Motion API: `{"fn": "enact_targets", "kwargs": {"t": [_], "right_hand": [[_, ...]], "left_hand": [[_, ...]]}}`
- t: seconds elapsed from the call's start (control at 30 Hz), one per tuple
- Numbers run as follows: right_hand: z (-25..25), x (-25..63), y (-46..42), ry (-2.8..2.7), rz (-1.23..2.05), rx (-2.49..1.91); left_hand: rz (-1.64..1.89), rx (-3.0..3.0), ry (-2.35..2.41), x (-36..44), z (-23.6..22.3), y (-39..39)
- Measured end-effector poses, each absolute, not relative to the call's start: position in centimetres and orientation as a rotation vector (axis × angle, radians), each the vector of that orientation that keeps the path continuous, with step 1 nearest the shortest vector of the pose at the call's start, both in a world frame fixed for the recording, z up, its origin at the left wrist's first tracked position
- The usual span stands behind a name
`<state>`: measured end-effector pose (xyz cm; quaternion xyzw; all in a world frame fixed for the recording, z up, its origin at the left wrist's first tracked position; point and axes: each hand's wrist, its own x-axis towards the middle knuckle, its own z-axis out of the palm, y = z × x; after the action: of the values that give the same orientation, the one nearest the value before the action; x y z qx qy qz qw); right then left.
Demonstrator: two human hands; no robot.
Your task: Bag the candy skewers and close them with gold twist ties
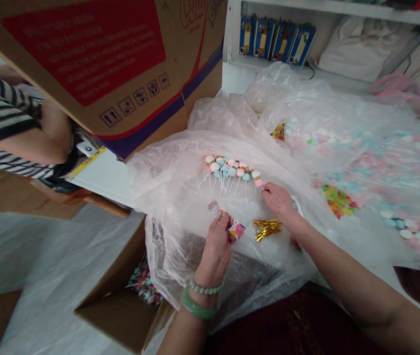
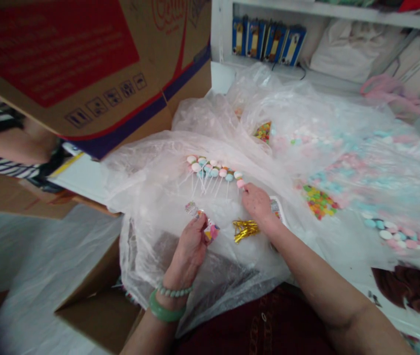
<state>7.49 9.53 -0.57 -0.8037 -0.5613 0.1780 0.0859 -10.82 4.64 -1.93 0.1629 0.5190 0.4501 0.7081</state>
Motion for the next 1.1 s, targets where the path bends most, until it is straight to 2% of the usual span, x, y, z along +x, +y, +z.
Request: {"fn": "enact_targets", "kwargs": {"t": [0.17, 0.27, 0.57, 0.83, 1.1], "right_hand": [[0.1, 10.9, 3.7, -1.053, 1.030, -1.805], [0.9, 11.5, -0.4, -0.804, 1.276, -1.598], [1.1, 12.6, -6.3, -0.675, 1.632, -1.107], [1.3, 12.6, -7.7, -0.656, 1.736, -0.978], [1.6, 12.7, -8.1, -0.639, 1.589, -1.110]], "left_hand": [[0.966, 0.292, 1.044, -11.4, -0.7, 5.3], [0.974, 0.286, 1.024, -11.3, 0.3, 5.5], [1.068, 0.180, 0.914, -9.0, 4.8, 4.1], [1.067, 0.172, 0.886, -7.3, 7.8, 3.0], [1.072, -0.003, 0.923, -7.0, 8.2, 3.3]]}}
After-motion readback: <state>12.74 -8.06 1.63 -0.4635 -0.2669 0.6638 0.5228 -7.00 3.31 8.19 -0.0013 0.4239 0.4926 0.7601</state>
